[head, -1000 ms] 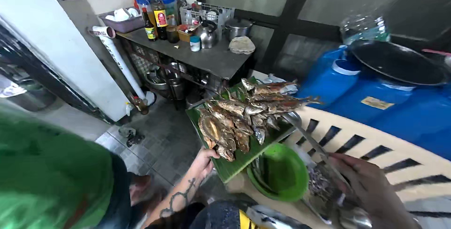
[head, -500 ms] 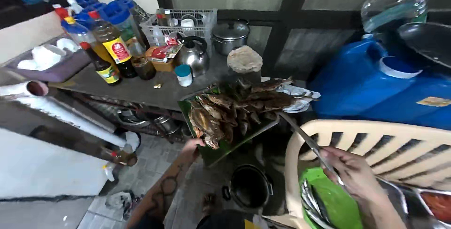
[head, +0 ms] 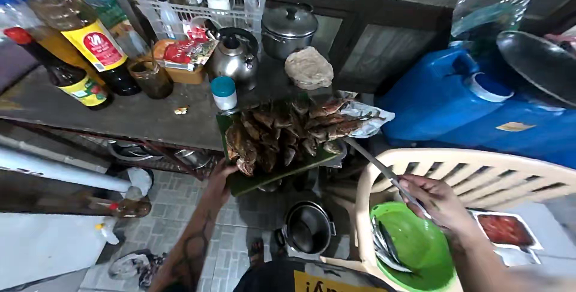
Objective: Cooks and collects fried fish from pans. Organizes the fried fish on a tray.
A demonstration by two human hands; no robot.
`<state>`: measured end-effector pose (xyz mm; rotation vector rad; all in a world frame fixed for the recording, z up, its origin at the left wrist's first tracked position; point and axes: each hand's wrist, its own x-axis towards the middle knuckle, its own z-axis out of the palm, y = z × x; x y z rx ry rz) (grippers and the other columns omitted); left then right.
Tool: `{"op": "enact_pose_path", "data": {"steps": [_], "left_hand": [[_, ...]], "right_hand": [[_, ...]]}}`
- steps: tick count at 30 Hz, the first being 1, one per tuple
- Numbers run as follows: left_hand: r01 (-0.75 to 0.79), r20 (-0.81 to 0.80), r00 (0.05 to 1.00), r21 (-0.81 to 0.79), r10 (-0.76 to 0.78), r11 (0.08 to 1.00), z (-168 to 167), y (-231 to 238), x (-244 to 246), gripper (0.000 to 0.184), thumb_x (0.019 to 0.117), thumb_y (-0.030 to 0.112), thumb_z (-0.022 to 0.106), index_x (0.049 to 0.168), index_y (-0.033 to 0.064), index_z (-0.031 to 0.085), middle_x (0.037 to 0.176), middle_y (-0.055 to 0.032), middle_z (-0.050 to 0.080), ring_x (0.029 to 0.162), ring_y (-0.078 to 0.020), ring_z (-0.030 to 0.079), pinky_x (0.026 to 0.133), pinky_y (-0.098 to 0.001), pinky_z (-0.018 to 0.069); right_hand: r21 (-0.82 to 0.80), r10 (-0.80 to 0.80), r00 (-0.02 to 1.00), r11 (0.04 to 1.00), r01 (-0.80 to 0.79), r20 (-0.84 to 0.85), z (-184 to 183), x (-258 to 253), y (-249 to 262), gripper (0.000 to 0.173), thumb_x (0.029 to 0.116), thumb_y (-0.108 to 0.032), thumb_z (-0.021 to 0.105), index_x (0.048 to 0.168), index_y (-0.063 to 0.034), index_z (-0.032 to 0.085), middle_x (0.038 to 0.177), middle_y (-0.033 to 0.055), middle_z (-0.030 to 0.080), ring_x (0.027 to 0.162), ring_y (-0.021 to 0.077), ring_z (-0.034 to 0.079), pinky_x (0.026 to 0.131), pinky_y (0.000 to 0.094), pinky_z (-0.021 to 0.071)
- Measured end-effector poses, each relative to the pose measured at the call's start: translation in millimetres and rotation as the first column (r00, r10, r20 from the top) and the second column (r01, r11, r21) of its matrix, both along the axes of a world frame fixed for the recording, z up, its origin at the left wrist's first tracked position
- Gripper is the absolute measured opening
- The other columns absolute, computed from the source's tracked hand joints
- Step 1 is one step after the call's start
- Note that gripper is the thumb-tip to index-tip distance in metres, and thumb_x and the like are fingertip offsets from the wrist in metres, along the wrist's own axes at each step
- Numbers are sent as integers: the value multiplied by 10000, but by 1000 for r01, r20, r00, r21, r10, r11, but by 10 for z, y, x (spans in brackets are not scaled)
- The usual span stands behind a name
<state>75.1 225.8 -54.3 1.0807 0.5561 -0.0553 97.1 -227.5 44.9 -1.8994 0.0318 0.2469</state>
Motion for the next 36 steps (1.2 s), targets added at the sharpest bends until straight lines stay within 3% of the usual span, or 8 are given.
{"op": "enact_pose_path", "data": {"steps": [2, 4, 9, 14, 18, 23, 29, 36], "left_hand": [[-161, -17, 987, -57, 160, 985, 56, -254, -157, 562, 967, 13, 452, 1511, 105, 344, 1224, -153, 616, 968, -234, 683, 769, -407, 601], [-204, -33, 979, -55, 202, 977, 120, -424, -250, 679, 968, -78, 440, 1583, 136, 249, 1281, -162, 569, 950, -234, 689, 744, -389, 617], [-47, 144, 989, 61, 38, 997, 51, -211, -144, 610, 856, -122, 473, 1444, 30, 414, 1145, -87, 673, 929, -140, 705, 766, -318, 617], [201, -109, 979, 342, -173, 918, 328, -39, 314, 543, 941, -131, 493, 1451, 55, 471, 1203, -128, 610, 901, -147, 625, 748, -292, 547], [389, -260, 920, 512, -293, 766, 521, -3, 827, 534, 929, -116, 552, 1441, 23, 488, 1305, -197, 580, 1038, -237, 600, 864, -399, 528], [430, -279, 900, 685, -334, 588, 440, 55, 1581, 500, 859, -144, 615, 1343, -42, 550, 1291, -249, 599, 1151, -340, 590, 976, -532, 484], [537, -455, 798, 835, -395, 123, 397, 104, 2331, 371, 981, 71, 624, 1274, -150, 566, 1294, -380, 578, 1239, -528, 559, 1033, -675, 430], [562, -514, 753, 827, -410, -5, 482, 36, 3054, 361, 978, 68, 642, 1249, -164, 583, 1337, -382, 554, 1294, -516, 529, 1075, -645, 415]], "right_hand": [[18, 3, 1000, 1000, -3, -2, -39, 14, 11, 203, 1003, -129, 510, 1055, -70, 698, 622, -129, 612, 414, -47, 475, 392, 119, 417], [27, 12, 1000, 1000, -12, -13, -53, -19, -5, 200, 1008, -118, 504, 1053, -66, 692, 627, -129, 617, 416, -48, 475, 396, 118, 415], [62, 46, 999, 997, -46, -2, -66, -90, -168, 206, 1005, -115, 510, 1066, -66, 700, 624, -127, 622, 408, -46, 474, 390, 118, 417], [38, 55, 998, 998, -54, -16, -40, -203, -338, 204, 1006, -124, 518, 1084, -56, 694, 624, -124, 611, 414, -47, 475, 396, 119, 421], [40, 43, 999, 998, -43, -18, -16, -240, -400, 191, 1002, -138, 529, 1065, -73, 697, 625, -123, 610, 416, -42, 478, 395, 123, 421], [30, -40, 999, 999, 41, -19, -2, -294, -334, 187, 988, -147, 537, 1053, -101, 706, 622, -134, 616, 422, -45, 490, 399, 123, 428], [29, -110, 994, 993, 110, 3, -9, -261, -108, 182, 965, -152, 560, 1066, -111, 706, 621, -147, 633, 423, -41, 517, 398, 127, 449], [-7, -96, 995, 995, 95, -31, 94, -79, 194, 163, 972, -154, 558, 1050, -135, 700, 636, -161, 636, 430, -57, 513, 399, 118, 441]]}}
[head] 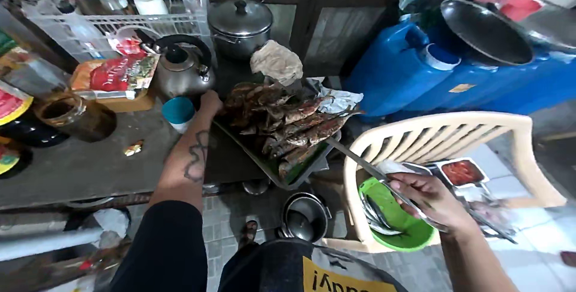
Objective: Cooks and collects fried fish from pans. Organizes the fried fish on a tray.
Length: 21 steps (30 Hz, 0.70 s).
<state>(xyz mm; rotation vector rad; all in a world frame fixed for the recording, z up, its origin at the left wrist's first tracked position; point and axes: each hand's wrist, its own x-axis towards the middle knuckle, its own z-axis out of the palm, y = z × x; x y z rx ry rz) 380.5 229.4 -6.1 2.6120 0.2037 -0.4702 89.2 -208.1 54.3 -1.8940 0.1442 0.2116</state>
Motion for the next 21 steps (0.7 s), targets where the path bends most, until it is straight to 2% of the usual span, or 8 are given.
{"op": "enact_pose_path", "data": {"steps": [4, 10, 12, 13, 15, 16, 19, 21], "left_hand": [[81, 33, 996, 33, -82, 996, -5, 27, 172, 326, 988, 31, 596, 1259, -150, 594, 1355, -383, 546, 1313, -526, 511, 1086, -658, 398], [123, 141, 984, -95, -108, 988, -87, 171, 55, 373, 943, -72, 602, 1314, -107, 593, 1366, -361, 551, 1319, -526, 501, 1103, -646, 385], [143, 191, 973, -63, -129, 988, -156, 172, 8, 360, 949, -42, 609, 1308, -73, 614, 1314, -353, 591, 1278, -535, 533, 1058, -675, 414], [158, 216, 964, -3, -154, 987, -173, 154, -17, 326, 963, -6, 611, 1284, -54, 630, 1263, -346, 620, 1224, -540, 573, 1003, -691, 451], [180, 201, 960, 98, -197, 979, -82, 68, -93, 313, 991, 16, 584, 1297, -39, 614, 1233, -343, 631, 1167, -551, 604, 916, -705, 489], [187, 199, 958, 113, -207, 976, -34, 27, -132, 322, 997, 4, 563, 1314, -35, 604, 1255, -337, 625, 1176, -548, 601, 907, -704, 493], [201, 275, 940, 38, -204, 979, 20, -21, -223, 383, 998, -20, 542, 1379, -26, 583, 1408, -283, 567, 1302, -494, 541, 1011, -681, 456], [207, 348, 920, -37, -182, 978, 10, 1, -286, 399, 997, -32, 532, 1393, -28, 575, 1431, -275, 557, 1323, -484, 533, 1063, -661, 433]], "right_hand": [[-3, -21, 1000, 1000, 21, -15, 46, 83, 127, 175, 964, -138, 548, 1045, -134, 703, 628, -156, 637, 426, -52, 517, 398, 122, 445], [-5, 17, 997, 1000, -17, 77, 67, -255, 2, 143, 986, -284, 646, 1079, -257, 751, 683, -197, 680, 450, -78, 542, 396, 114, 456], [8, 17, 998, 1000, -17, 61, 107, -309, 28, 141, 983, -287, 651, 1081, -276, 752, 689, -201, 681, 452, -76, 543, 394, 115, 452], [-1, 17, 999, 1000, -17, 50, 128, -294, 57, 137, 983, -289, 653, 1077, -270, 750, 685, -202, 680, 449, -74, 542, 393, 116, 452], [-57, 33, 999, 998, -32, 28, 192, -171, 154, 141, 983, -255, 613, 1064, -221, 724, 663, -203, 651, 446, -78, 531, 400, 117, 452], [-79, 47, 999, 996, -45, 18, 230, -78, 219, 146, 982, -233, 594, 1058, -196, 713, 655, -201, 636, 449, -80, 524, 408, 115, 450], [-64, 39, 998, 997, -42, -40, 373, 218, 439, 158, 986, -160, 556, 1035, -147, 706, 646, -169, 627, 447, -67, 515, 418, 110, 448], [-81, 30, 995, 996, -38, -97, 503, 387, 509, 185, 1003, -123, 519, 999, -132, 703, 635, -143, 622, 431, -62, 500, 406, 103, 436]]}}
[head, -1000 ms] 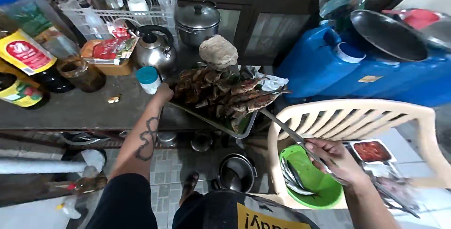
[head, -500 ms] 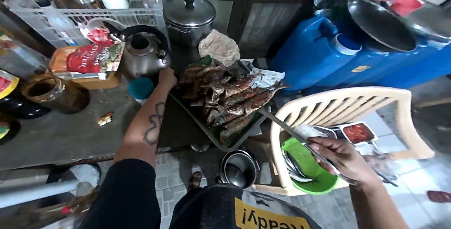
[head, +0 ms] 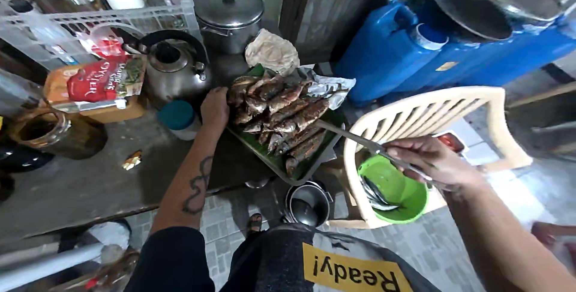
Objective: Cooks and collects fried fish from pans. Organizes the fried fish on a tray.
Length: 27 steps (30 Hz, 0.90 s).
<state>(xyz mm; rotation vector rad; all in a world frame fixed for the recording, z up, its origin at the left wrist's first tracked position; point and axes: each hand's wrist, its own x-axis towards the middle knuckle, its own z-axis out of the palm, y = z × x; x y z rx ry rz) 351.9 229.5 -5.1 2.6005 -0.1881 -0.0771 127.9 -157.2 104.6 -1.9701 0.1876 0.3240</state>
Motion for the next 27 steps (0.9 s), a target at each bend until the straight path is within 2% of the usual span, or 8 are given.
{"op": "enact_pose_path", "data": {"steps": [5, 8, 11, 17, 19, 21, 25, 27], "left_hand": [[-56, 145, 986, -136, 76, 989, -56, 165, -279, 385, 1021, -45, 452, 1375, -23, 602, 1381, -270, 606, 1308, -454, 565, 1109, -596, 421], [-80, 207, 971, -197, 121, 977, -124, 280, -482, 371, 1025, -49, 439, 1346, -36, 625, 1324, -286, 636, 1268, -451, 597, 1099, -580, 434], [-87, 191, 973, -231, 133, 969, -125, 370, -730, 360, 1033, -37, 454, 1346, -24, 632, 1316, -276, 641, 1269, -454, 588, 1094, -576, 433], [-73, 236, 962, -267, 139, 961, -268, 541, -1009, 327, 1026, -37, 485, 1299, -23, 666, 1219, -276, 681, 1078, -449, 681, 941, -578, 530], [-74, 225, 964, -285, 142, 956, -270, 570, -1066, 325, 1027, -37, 487, 1295, -20, 670, 1227, -273, 681, 1090, -444, 680, 946, -584, 524], [-59, 242, 961, -292, 134, 954, -270, 582, -1101, 316, 1021, -40, 493, 1275, -22, 680, 1214, -265, 691, 1091, -438, 684, 945, -586, 526], [-12, 299, 948, -306, 108, 952, -289, 549, -1145, 302, 1003, -50, 514, 1244, -37, 697, 1170, -269, 700, 1070, -435, 686, 926, -561, 538], [8, 310, 946, -310, 94, 951, -279, 515, -1159, 290, 996, -54, 523, 1226, -47, 701, 1153, -269, 705, 1060, -432, 691, 919, -558, 543]], "right_hand": [[-89, -6, 983, 996, -10, -181, 462, 365, -74, 278, 1064, -96, 446, 984, -49, 708, 588, -33, 530, 368, -10, 364, 342, 122, 326], [-151, 12, 977, 987, -45, -214, 793, 501, 25, 297, 1056, -54, 438, 933, -44, 708, 557, -29, 492, 368, 6, 366, 337, 137, 309], [-188, 52, 973, 977, -96, -226, 980, 568, 3, 320, 1051, -47, 427, 890, -43, 703, 521, -44, 440, 358, -6, 326, 330, 131, 266], [-187, 55, 970, 977, -101, -237, 1043, 571, -73, 318, 1052, -65, 423, 939, -37, 720, 512, -44, 438, 339, -16, 325, 310, 122, 269], [-165, 117, 957, 972, -165, -266, 1053, 582, -196, 326, 1051, -95, 419, 959, -40, 728, 511, -47, 438, 336, -20, 340, 307, 118, 288], [-178, 166, 941, 958, -225, -296, 1076, 604, -241, 335, 1039, -131, 433, 884, -69, 724, 502, -45, 439, 333, -17, 343, 309, 120, 295], [-291, 126, 943, 931, -219, -307, 1143, 621, -85, 338, 1050, -46, 421, 840, -39, 686, 510, -27, 442, 336, 13, 336, 317, 140, 284], [-311, 156, 949, 920, -240, -273, 1170, 639, -103, 312, 1036, -52, 450, 870, -51, 714, 509, -30, 472, 340, 12, 359, 320, 146, 300]]}}
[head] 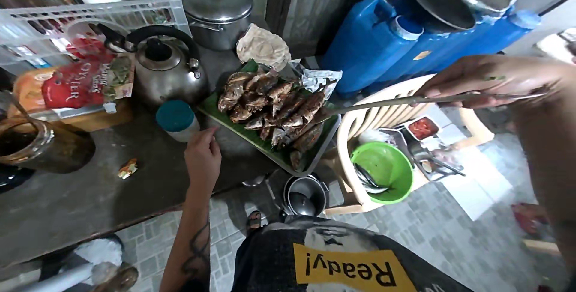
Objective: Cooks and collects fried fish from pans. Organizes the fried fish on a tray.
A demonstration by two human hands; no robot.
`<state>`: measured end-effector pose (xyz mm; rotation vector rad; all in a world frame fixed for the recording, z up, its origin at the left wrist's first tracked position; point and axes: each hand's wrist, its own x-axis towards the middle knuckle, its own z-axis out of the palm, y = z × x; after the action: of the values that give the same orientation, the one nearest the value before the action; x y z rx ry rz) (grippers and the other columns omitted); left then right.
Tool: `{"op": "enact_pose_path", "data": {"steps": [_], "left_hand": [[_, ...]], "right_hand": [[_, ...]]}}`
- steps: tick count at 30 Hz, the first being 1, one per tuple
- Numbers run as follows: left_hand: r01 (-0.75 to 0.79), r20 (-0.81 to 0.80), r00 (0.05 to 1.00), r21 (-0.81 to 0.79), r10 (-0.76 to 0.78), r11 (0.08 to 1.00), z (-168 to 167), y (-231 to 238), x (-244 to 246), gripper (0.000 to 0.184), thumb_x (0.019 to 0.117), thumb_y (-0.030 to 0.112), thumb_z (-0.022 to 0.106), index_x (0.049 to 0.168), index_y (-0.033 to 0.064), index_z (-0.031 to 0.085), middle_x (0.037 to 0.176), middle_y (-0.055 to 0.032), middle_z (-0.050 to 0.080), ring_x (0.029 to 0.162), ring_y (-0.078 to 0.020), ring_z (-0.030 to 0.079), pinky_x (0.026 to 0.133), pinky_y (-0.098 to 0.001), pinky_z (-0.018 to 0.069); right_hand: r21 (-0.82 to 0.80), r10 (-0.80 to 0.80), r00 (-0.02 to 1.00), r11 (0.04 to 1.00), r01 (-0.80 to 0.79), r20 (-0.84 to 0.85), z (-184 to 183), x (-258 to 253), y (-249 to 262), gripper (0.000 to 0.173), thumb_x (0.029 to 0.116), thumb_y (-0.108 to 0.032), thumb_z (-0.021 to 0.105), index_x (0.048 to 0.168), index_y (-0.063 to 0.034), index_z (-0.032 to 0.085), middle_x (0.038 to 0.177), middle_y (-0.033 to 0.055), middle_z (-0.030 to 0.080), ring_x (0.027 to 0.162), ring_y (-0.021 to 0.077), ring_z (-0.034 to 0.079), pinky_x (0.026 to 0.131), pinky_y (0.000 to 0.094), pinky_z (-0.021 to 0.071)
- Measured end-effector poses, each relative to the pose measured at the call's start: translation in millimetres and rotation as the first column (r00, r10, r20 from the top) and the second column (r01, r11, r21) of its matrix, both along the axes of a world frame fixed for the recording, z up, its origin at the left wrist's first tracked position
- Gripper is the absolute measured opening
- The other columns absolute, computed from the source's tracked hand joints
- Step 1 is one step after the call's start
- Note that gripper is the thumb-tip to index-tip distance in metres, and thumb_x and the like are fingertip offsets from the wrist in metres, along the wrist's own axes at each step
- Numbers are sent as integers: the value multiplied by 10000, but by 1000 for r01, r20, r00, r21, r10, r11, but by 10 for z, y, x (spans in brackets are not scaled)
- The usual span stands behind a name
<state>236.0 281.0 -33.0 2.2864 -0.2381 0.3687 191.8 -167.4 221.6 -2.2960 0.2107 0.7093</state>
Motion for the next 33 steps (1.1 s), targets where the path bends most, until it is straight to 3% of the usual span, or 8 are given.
{"op": "enact_pose_path", "data": {"steps": [8, 12, 15, 17, 20, 26, 30, 33], "left_hand": [[41, 35, 999, 5, -42, 999, -12, -23, -58, 281, 992, -55, 535, 1211, -42, 711, 1138, -261, 714, 1051, -426, 694, 918, -546, 547], [30, 20, 999, 14, -30, 999, -13, 1, -134, 275, 1000, -40, 536, 1208, -38, 716, 1150, -257, 716, 1098, -434, 685, 949, -547, 539], [29, 39, 999, 24, -30, 999, -55, 7, -162, 266, 991, -49, 541, 1185, -41, 723, 1127, -252, 723, 1067, -427, 695, 922, -540, 549], [39, 35, 999, 4, -39, 999, -69, -25, -164, 262, 987, -56, 544, 1183, -53, 718, 1122, -259, 721, 1050, -428, 698, 907, -529, 556], [49, 28, 998, -36, -48, 998, -46, -102, -149, 262, 979, -63, 545, 1178, -58, 715, 1122, -252, 722, 1048, -405, 700, 914, -515, 555], [59, 89, 994, -20, -57, 998, -78, -106, -132, 253, 981, -56, 557, 1173, -55, 722, 1099, -249, 725, 1010, -400, 707, 884, -494, 566], [40, 45, 998, -15, -39, 999, -81, -25, -160, 251, 977, -57, 563, 1165, -50, 729, 1118, -256, 724, 1044, -421, 702, 900, -518, 561], [31, 13, 999, -13, -31, 999, -89, 9, -158, 249, 988, -48, 542, 1154, -56, 728, 1142, -256, 722, 1087, -432, 692, 941, -534, 542]], "right_hand": [[-46, -16, 1000, 999, 16, 13, -39, 115, 86, 291, 1057, -51, 455, 937, -28, 719, 531, -26, 474, 353, 13, 356, 332, 146, 301], [-3, 135, 990, 991, -135, -44, 114, 74, -361, 237, 1024, -326, 604, 957, -155, 754, 561, -26, 547, 352, 19, 437, 306, 173, 372], [44, 208, 973, 978, -205, -100, 251, -16, -194, 253, 1021, -406, 643, 986, -192, 774, 572, -30, 558, 371, 12, 445, 328, 175, 386], [133, 290, 953, 951, -278, -83, 242, -84, -13, 237, 1052, -348, 599, 1000, -200, 776, 576, -56, 627, 373, -24, 503, 329, 145, 434], [94, 194, 981, 977, -191, -17, 98, -175, 91, 239, 1038, -251, 573, 962, -130, 765, 539, -17, 575, 349, 25, 484, 307, 171, 407], [212, 123, 989, 972, -102, -87, -80, -581, -36, 230, 1016, -342, 626, 1018, -160, 767, 547, -16, 585, 343, 26, 484, 303, 185, 417], [-51, -138, 990, 989, 138, 3, 168, -967, 128, 215, 997, -2, 495, 954, -32, 704, 530, 9, 533, 342, 48, 448, 327, 177, 375], [-105, -354, 916, 920, 377, 188, 148, -1168, 120, 251, 952, 102, 426, 945, 42, 670, 516, 13, 518, 334, 36, 435, 331, 150, 368]]}}
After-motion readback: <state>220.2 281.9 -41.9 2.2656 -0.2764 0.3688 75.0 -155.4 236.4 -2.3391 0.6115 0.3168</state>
